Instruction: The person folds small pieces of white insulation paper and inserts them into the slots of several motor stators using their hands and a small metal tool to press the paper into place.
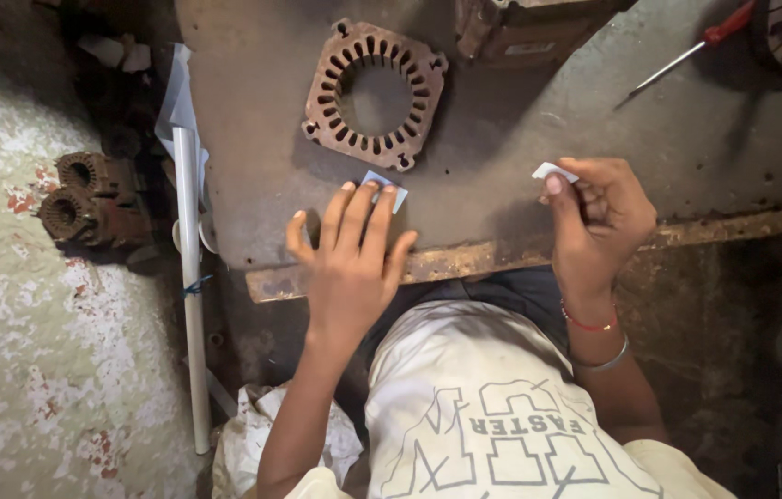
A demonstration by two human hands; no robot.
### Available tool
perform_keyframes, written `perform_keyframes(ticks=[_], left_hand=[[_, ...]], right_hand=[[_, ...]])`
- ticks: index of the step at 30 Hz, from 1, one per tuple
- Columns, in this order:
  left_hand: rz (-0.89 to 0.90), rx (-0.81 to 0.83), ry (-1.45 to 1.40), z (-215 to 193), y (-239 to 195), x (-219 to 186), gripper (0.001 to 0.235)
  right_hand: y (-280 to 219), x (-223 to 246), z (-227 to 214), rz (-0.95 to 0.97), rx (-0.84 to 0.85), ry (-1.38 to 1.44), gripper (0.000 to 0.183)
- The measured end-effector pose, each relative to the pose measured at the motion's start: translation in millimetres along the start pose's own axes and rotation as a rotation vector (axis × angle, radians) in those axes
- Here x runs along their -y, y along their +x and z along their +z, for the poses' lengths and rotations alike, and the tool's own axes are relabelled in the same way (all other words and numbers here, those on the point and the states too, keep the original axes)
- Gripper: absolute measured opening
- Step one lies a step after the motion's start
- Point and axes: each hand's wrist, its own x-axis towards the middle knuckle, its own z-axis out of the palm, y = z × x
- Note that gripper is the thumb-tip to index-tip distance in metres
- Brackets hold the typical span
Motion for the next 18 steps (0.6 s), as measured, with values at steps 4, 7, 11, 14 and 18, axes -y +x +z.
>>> perform_keyframes(ticks=[4,7,11,14,18], left_hand=[[0.079,0.026,-0.029,-17,-5,-1,0.040],[0.197,0.121,-0.054,-33,-4,11,0.037],[-0.014,-0.004,-0.335,-35,5,1,0.047],[-0.289,-0.118,-0.915,-26,17,-31,0.027],[-0.437,-0.020,-1.224,-15,36,-60,0.023]], right_hand=[[0,1,-1,0.019,0.005,-0.002,0.013],[2,8,0,0.002,0.008,-0.062,0.013],[3,33,-1,0.062,0.171,0.066,0.013],[0,54,2,0.012,0.356,0.092,0.015],[-1,55,12,0.121,0.309,0.224,0.020]])
